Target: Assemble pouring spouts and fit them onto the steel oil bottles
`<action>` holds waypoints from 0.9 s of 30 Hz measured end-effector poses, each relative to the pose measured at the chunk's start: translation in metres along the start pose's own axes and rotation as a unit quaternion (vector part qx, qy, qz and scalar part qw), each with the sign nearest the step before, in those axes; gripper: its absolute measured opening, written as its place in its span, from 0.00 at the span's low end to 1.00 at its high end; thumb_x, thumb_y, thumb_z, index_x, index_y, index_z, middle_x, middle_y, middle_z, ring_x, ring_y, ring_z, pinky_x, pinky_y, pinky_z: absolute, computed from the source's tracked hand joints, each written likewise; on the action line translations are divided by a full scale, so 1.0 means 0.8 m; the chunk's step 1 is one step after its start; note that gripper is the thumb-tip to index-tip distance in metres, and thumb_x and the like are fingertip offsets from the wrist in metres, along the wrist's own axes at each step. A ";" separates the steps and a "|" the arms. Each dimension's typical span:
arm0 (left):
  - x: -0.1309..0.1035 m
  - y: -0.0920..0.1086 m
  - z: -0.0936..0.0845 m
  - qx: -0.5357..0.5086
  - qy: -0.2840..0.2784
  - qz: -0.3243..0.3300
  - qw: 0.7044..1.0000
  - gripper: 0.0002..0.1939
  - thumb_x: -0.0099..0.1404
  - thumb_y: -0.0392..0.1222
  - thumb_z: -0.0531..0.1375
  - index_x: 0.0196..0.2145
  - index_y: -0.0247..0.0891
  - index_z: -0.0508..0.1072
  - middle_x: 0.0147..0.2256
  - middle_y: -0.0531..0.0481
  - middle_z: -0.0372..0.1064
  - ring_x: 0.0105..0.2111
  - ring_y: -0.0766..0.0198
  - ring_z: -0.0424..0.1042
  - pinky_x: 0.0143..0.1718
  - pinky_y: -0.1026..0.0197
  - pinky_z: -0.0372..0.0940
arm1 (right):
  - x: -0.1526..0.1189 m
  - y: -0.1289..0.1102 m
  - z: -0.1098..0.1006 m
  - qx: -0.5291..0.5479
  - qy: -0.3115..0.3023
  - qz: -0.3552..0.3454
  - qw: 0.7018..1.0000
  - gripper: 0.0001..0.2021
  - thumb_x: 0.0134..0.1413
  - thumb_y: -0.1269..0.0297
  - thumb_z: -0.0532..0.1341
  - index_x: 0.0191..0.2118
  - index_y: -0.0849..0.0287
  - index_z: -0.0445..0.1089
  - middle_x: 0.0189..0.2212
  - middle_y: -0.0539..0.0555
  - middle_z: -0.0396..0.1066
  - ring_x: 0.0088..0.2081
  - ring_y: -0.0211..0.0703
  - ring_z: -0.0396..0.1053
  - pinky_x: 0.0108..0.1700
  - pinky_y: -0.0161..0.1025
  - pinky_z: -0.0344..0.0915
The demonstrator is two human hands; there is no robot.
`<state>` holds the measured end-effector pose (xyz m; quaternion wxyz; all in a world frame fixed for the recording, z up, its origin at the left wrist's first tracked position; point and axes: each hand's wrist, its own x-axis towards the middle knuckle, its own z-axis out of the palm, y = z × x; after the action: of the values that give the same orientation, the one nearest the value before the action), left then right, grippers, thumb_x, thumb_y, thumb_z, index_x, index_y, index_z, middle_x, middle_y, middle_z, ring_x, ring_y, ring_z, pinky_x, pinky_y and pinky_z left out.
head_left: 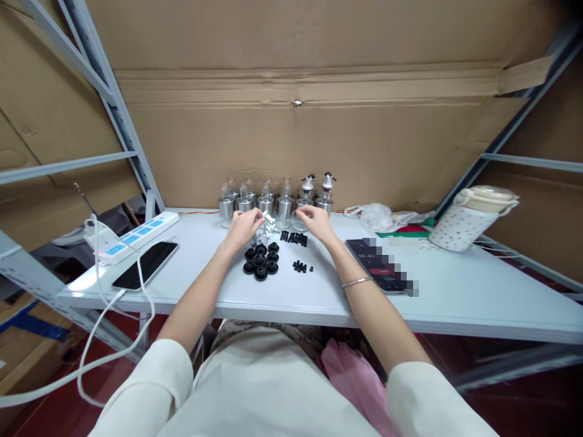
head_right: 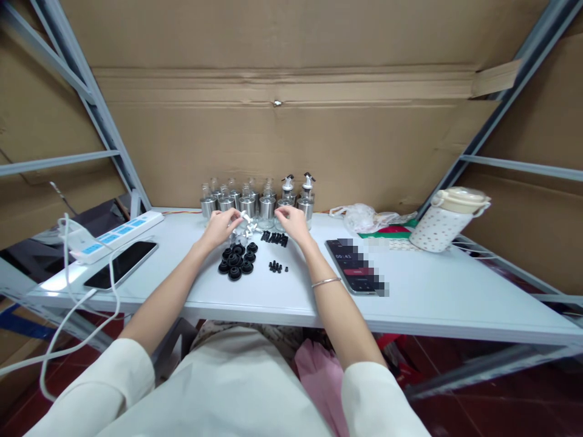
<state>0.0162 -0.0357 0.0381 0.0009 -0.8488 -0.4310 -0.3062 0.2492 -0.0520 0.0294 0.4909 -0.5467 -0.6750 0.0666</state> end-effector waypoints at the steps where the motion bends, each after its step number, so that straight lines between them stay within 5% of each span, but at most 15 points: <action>1: 0.000 0.002 0.001 -0.008 0.009 0.004 1.000 0.08 0.68 0.44 0.52 0.38 0.38 0.67 0.36 0.50 0.74 0.37 0.61 0.71 0.50 0.54 0.52 | -0.002 -0.010 0.002 0.028 -0.038 0.000 0.999 0.11 0.51 0.61 0.58 0.32 0.61 0.75 0.33 0.56 0.76 0.35 0.45 0.72 0.44 0.42 0.65; 6: -0.001 0.009 0.004 -0.040 0.035 0.030 0.998 0.08 0.66 0.43 0.55 0.36 0.37 0.68 0.34 0.50 0.74 0.36 0.62 0.72 0.49 0.55 0.56 | -0.010 -0.037 0.014 0.122 -0.149 0.011 0.981 0.13 0.48 0.56 0.61 0.31 0.62 0.75 0.29 0.55 0.76 0.34 0.44 0.72 0.41 0.40 0.66; 11: -0.002 0.011 0.009 -0.086 0.016 0.055 0.995 0.09 0.65 0.45 0.55 0.35 0.37 0.71 0.33 0.50 0.74 0.34 0.62 0.72 0.38 0.62 0.62 | -0.009 -0.034 0.015 0.181 -0.142 0.045 0.972 0.12 0.45 0.58 0.62 0.30 0.63 0.73 0.27 0.54 0.75 0.32 0.42 0.71 0.40 0.40 0.65; 18: -0.003 0.011 0.008 -0.106 -0.001 0.057 0.993 0.07 0.65 0.40 0.55 0.38 0.38 0.70 0.35 0.49 0.74 0.34 0.63 0.73 0.39 0.62 0.64 | -0.004 -0.031 0.013 0.228 -0.041 0.074 0.970 0.11 0.43 0.57 0.62 0.30 0.60 0.69 0.26 0.52 0.73 0.32 0.41 0.70 0.40 0.41 0.66; 23: -0.006 0.013 0.007 -0.105 0.009 0.117 0.988 0.24 0.61 0.37 0.60 0.54 0.39 0.60 0.47 0.46 0.68 0.31 0.67 0.71 0.41 0.61 0.65 | -0.002 -0.026 0.014 0.266 -0.076 0.096 0.956 0.14 0.42 0.54 0.65 0.30 0.61 0.70 0.24 0.52 0.72 0.28 0.39 0.68 0.39 0.41 0.67; 27: -0.005 0.014 0.007 -0.064 -0.011 0.157 0.985 0.21 0.60 0.42 0.62 0.50 0.37 0.65 0.45 0.46 0.69 0.32 0.66 0.71 0.41 0.61 0.64 | -0.006 -0.032 0.016 0.283 -0.123 0.088 0.947 0.17 0.39 0.53 0.66 0.32 0.61 0.70 0.23 0.51 0.72 0.26 0.37 0.67 0.37 0.39 0.66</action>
<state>0.0251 -0.0440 0.0345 -0.0107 -0.9076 -0.2718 -0.3198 0.2225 -0.0601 0.0361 0.5306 -0.4299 -0.6328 0.3648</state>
